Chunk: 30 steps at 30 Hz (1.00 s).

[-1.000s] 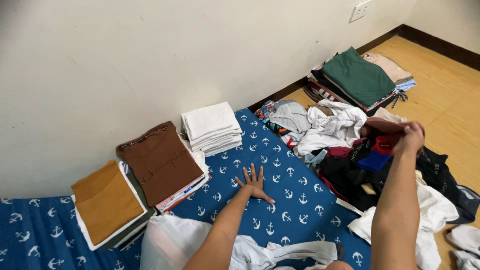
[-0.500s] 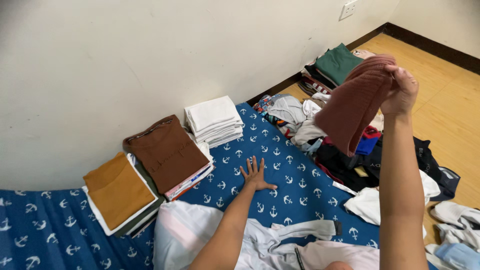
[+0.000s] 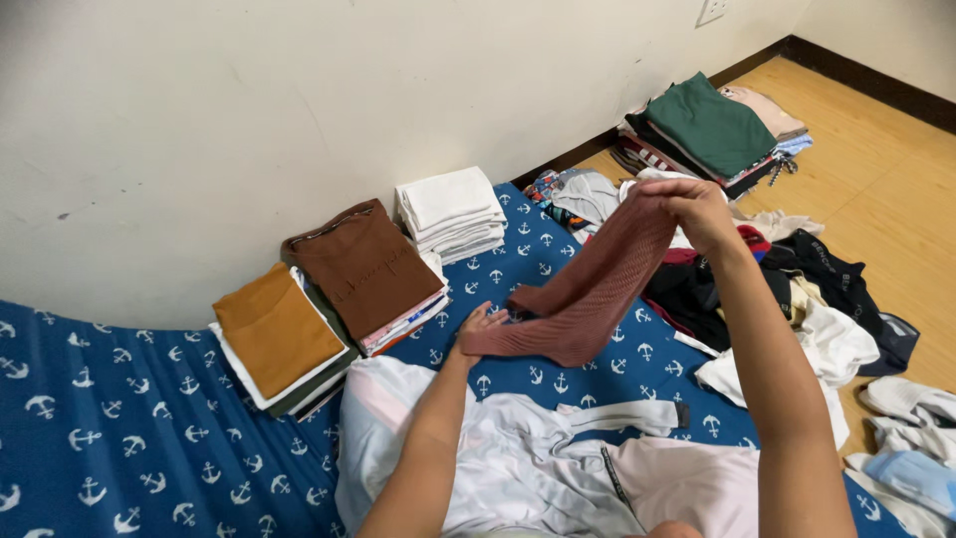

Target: The person sits on a bed and folds several garments, including a brown t-shirt, a pink sweater, and a white tank top. Each item is smoothed, folded into a compact rectangle, and placed on a growing stack to the left.

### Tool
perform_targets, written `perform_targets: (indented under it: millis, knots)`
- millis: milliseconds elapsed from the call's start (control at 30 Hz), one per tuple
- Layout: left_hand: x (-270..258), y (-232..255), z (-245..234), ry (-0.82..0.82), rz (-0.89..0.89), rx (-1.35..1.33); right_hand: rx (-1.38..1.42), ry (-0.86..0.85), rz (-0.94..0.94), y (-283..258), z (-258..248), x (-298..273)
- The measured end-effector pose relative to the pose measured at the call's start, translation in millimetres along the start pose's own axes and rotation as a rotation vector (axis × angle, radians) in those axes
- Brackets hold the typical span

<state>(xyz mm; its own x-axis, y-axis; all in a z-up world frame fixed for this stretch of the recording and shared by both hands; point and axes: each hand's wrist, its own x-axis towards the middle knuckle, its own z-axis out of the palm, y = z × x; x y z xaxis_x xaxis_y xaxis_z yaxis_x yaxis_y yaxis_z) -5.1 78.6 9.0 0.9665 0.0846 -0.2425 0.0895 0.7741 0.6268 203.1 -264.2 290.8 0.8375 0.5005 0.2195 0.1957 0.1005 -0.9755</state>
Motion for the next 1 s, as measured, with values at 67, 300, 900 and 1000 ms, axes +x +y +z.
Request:
perform_targets:
  millis: [67,300,900,1000]
  knots:
    - [-1.0,-3.0,4.4,-0.055,0.049,0.178,-0.104,-0.069,0.058,-4.0,13.7,-11.5]
    - [5.8,-36.0,39.9,0.057,0.021,0.907,-0.194,-0.255,0.200,-10.7,34.6,-51.9]
    - [9.3,59.9,250.7,-0.505,0.651,0.911,-0.359,-0.295,-0.125,-44.6,97.4,-85.6]
    - [-1.4,72.8,268.3,-0.421,0.707,0.935,-0.328,-0.230,-0.095,-44.5,98.1,-81.6]
